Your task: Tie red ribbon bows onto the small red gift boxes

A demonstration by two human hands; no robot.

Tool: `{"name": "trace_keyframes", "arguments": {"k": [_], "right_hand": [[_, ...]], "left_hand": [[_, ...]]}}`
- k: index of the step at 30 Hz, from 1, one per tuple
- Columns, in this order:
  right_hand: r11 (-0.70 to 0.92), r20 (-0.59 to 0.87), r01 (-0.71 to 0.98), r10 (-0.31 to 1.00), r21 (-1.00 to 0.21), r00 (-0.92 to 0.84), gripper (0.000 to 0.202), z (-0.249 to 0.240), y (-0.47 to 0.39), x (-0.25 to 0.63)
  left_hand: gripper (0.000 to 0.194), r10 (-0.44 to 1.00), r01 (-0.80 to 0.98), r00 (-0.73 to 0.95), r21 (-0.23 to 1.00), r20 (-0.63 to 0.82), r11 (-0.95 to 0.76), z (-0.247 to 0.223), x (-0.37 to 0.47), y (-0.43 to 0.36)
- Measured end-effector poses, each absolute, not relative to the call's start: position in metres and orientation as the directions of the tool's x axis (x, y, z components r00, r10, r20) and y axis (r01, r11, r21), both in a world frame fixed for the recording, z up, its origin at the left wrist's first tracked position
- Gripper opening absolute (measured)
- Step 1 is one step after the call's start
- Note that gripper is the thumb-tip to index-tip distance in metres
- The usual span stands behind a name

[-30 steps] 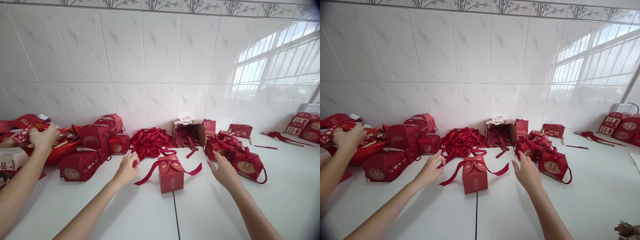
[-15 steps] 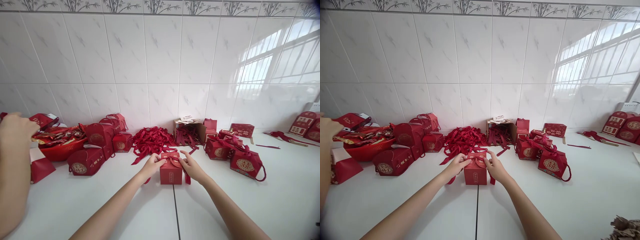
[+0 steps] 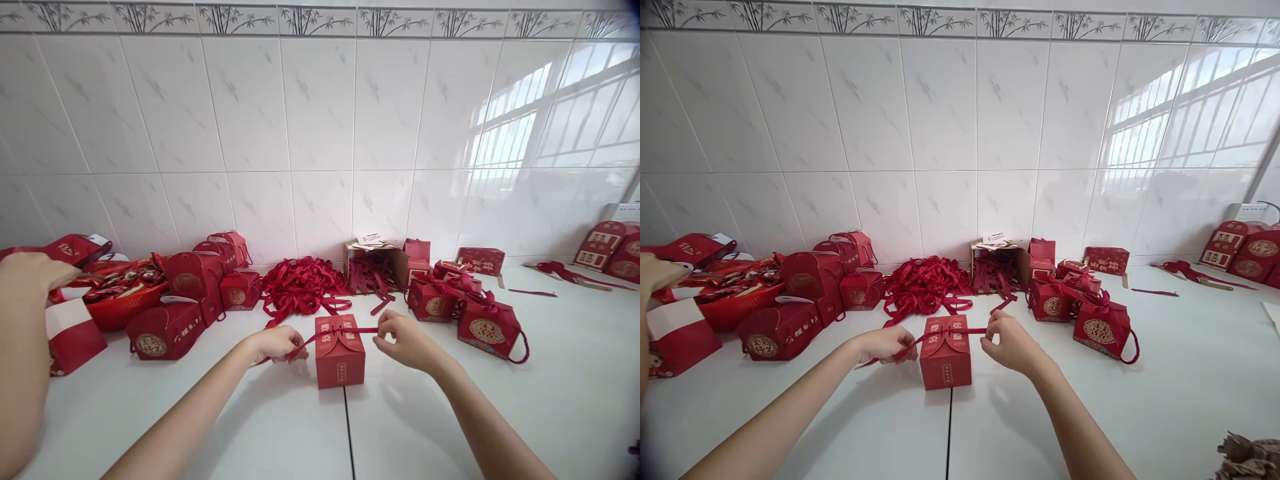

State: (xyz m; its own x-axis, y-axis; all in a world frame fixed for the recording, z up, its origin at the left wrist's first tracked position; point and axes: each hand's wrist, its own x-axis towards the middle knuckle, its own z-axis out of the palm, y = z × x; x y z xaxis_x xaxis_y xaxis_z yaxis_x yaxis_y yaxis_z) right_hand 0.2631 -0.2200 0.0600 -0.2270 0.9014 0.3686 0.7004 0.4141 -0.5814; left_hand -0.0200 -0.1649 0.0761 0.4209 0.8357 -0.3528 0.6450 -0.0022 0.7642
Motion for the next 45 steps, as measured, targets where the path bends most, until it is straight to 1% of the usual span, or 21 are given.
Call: {"name": "trace_keyframes", "arguments": {"k": [2, 3, 5, 7, 9, 11, 13, 15, 16, 18, 21, 24, 29, 31, 33, 36, 38, 40, 43, 44, 45], "right_hand": [[0.342, 0.438, 0.758, 0.895, -0.555, -0.083, 0.025, 0.058, -0.218, 0.256], [0.312, 0.482, 0.757, 0.876, -0.575, 0.006, 0.027, 0.058, -0.217, 0.251], [0.309, 0.532, 0.687, 0.837, -0.657, 0.132, 0.03, 0.058, -0.214, 0.239], [0.356, 0.504, 0.554, 0.853, -0.753, 0.136, 0.03, 0.06, -0.213, 0.228], [0.366, 0.426, 0.424, 0.903, -0.829, 0.052, 0.03, 0.065, -0.214, 0.218], [0.355, 0.362, 0.359, 0.931, -0.863, -0.05, 0.03, 0.069, -0.216, 0.208], [0.347, 0.331, 0.353, 0.938, -0.869, -0.109, 0.03, 0.071, -0.218, 0.201], [0.312, 0.281, 0.335, 0.95, -0.889, -0.139, 0.025, 0.072, -0.219, 0.196], [0.281, 0.244, 0.318, 0.958, -0.905, -0.153, 0.021, 0.072, -0.219, 0.196], [0.223, 0.172, 0.285, 0.966, -0.932, -0.193, 0.015, 0.074, -0.219, 0.197], [0.196, 0.117, 0.29, 0.956, -0.937, -0.27, 0.012, 0.08, -0.218, 0.201], [0.184, 0.079, 0.331, 0.948, -0.925, -0.308, 0.013, 0.086, -0.216, 0.204], [0.188, 0.062, 0.422, 0.954, -0.887, -0.295, 0.006, 0.085, -0.211, 0.204], [0.196, 0.071, 0.467, 0.96, -0.863, -0.271, 0.006, 0.084, -0.21, 0.206], [0.201, 0.101, 0.524, 0.972, -0.828, -0.212, 0.011, 0.084, -0.211, 0.212], [0.21, 0.181, 0.618, 0.977, -0.758, -0.11, 0.019, 0.082, -0.213, 0.225], [0.224, 0.225, 0.663, 0.971, -0.714, -0.086, 0.021, 0.078, -0.213, 0.231], [0.244, 0.263, 0.687, 0.962, -0.684, -0.079, 0.018, 0.072, -0.212, 0.232], [0.272, 0.323, 0.698, 0.944, -0.663, -0.061, 0.012, 0.064, -0.211, 0.228], [0.277, 0.342, 0.707, 0.938, -0.651, -0.052, 0.012, 0.062, -0.211, 0.227], [0.279, 0.364, 0.724, 0.931, -0.632, -0.041, 0.012, 0.06, -0.211, 0.226]], "left_hand": [[0.02, 0.767, 0.619, 0.499, 0.785, -0.403, 0.009, 0.081, -0.018, -0.171], [0.025, 0.751, 0.585, 0.532, 0.811, -0.39, 0.007, 0.084, -0.014, -0.175], [0.038, 0.769, 0.458, 0.568, 0.889, -0.293, 0.0, 0.089, -0.005, -0.185], [0.044, 0.827, 0.321, 0.543, 0.946, -0.148, -0.041, 0.093, 0.008, -0.195], [0.037, 0.872, 0.261, 0.489, 0.951, 0.017, -0.165, 0.093, 0.021, -0.205], [0.023, 0.875, 0.327, 0.446, 0.876, 0.187, -0.354, 0.088, 0.031, -0.212], [0.021, 0.847, 0.455, 0.412, 0.73, 0.335, -0.51, 0.081, 0.038, -0.217], [0.026, 0.817, 0.567, 0.399, 0.589, 0.415, -0.576, 0.074, 0.04, -0.219], [0.027, 0.802, 0.589, 0.406, 0.546, 0.438, -0.596, 0.071, 0.04, -0.219], [0.029, 0.765, 0.567, 0.444, 0.515, 0.467, -0.643, 0.067, 0.037, -0.218], [0.031, 0.704, 0.466, 0.505, 0.529, 0.499, -0.709, 0.066, 0.03, -0.214], [0.032, 0.686, 0.382, 0.54, 0.584, 0.488, -0.716, 0.07, 0.027, -0.208], [0.023, 0.758, 0.368, 0.523, 0.699, 0.389, -0.613, 0.074, 0.028, -0.199], [0.021, 0.779, 0.382, 0.503, 0.713, 0.374, -0.588, 0.075, 0.026, -0.196], [0.019, 0.791, 0.44, 0.468, 0.673, 0.393, -0.595, 0.077, 0.02, -0.193], [0.018, 0.825, 0.619, 0.401, 0.547, 0.398, -0.564, 0.084, 0.005, -0.19], [0.017, 0.837, 0.678, 0.394, 0.495, 0.379, -0.543, 0.09, -0.002, -0.191], [0.017, 0.837, 0.629, 0.428, 0.553, 0.341, -0.546, 0.093, -0.003, -0.194], [0.024, 0.833, 0.427, 0.5, 0.77, 0.235, -0.474, 0.092, 0.002, -0.196], [0.027, 0.83, 0.388, 0.517, 0.807, 0.211, -0.446, 0.09, 0.003, -0.195], [0.031, 0.827, 0.391, 0.521, 0.803, 0.21, -0.45, 0.088, 0.004, -0.194]]}}
